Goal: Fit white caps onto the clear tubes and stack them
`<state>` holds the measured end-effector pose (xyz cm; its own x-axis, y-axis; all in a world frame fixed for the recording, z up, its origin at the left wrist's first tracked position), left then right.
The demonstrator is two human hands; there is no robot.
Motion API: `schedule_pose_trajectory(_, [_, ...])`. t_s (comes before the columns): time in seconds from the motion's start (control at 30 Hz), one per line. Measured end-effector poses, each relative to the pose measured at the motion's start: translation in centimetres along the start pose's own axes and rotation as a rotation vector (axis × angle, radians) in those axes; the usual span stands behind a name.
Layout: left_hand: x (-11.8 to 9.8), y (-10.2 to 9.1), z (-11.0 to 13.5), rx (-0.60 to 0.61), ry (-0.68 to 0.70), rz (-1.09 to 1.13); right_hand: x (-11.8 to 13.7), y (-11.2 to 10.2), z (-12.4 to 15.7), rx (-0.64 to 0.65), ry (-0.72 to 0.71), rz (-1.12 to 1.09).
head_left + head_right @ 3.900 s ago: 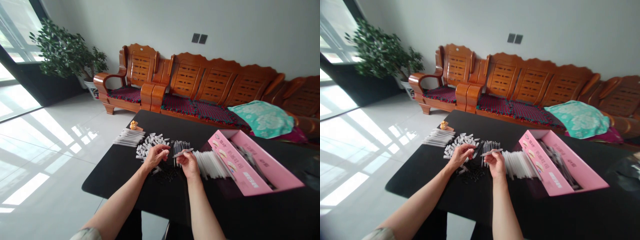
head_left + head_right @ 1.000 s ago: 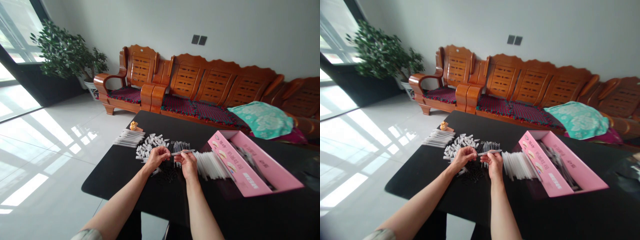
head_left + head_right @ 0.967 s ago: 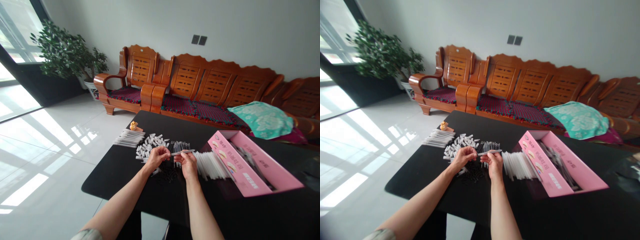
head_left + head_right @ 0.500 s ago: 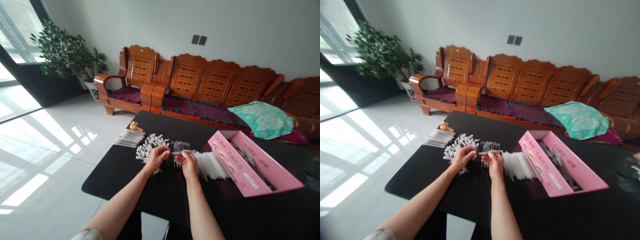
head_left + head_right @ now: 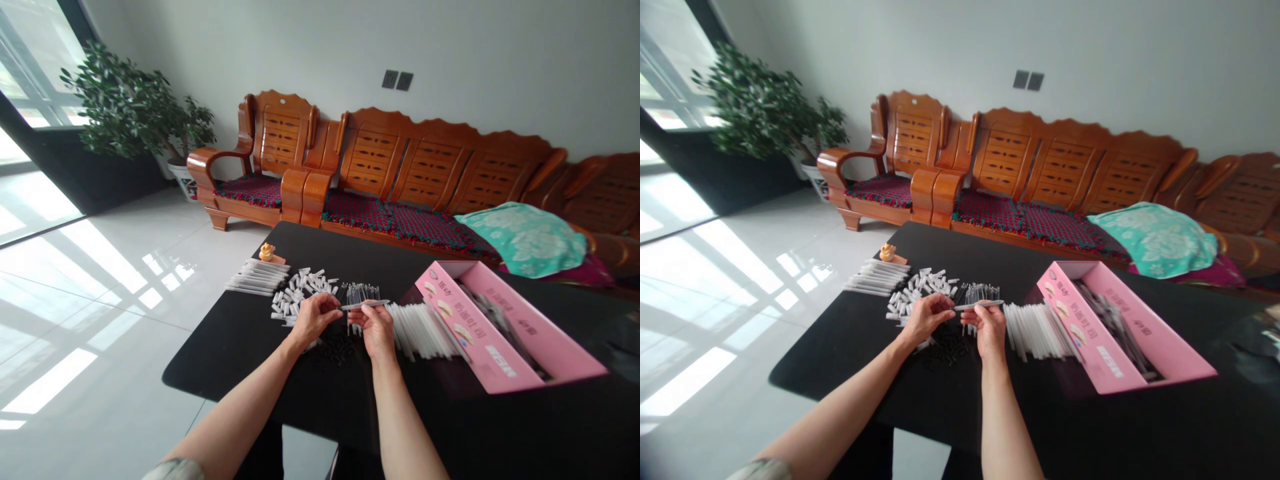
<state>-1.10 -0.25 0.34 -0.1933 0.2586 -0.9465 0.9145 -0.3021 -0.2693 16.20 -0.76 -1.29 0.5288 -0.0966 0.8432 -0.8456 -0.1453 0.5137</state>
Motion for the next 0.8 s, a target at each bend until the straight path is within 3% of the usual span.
schedule_pose_trajectory(0.23, [-0.64,-0.28,0.23,0.014,0.010,-0.218,-0.10,-0.16,-0.03,0.005,-0.001,0.002])
schedule_pose_trajectory(0.5, [-0.46,-0.29,0.19,-0.016,-0.003,-0.056,0.13,0.14,0.02,-0.001,-0.002,0.006])
schedule_pose_trajectory(0.7, [-0.56,-0.25,0.19,0.014,0.013,-0.226,0.08,0.08,0.04,-0.003,0.005,0.009])
schedule_pose_trajectory(0.8, [-0.33,-0.18,0.10,0.009,0.006,-0.205,-0.02,-0.01,0.01,0.002,0.006,0.012])
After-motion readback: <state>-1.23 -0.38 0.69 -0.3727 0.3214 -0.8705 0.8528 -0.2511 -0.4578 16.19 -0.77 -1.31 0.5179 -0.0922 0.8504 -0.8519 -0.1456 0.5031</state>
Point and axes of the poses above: each hand's wrist, its own z-axis away from the middle knuckle, its own y-axis out of the palm, x = y × z, the point moved 4 cm from there along -z, towards the middle knuckle, and after that the axes turned 13 degrees about x, right-handed, at the moved point
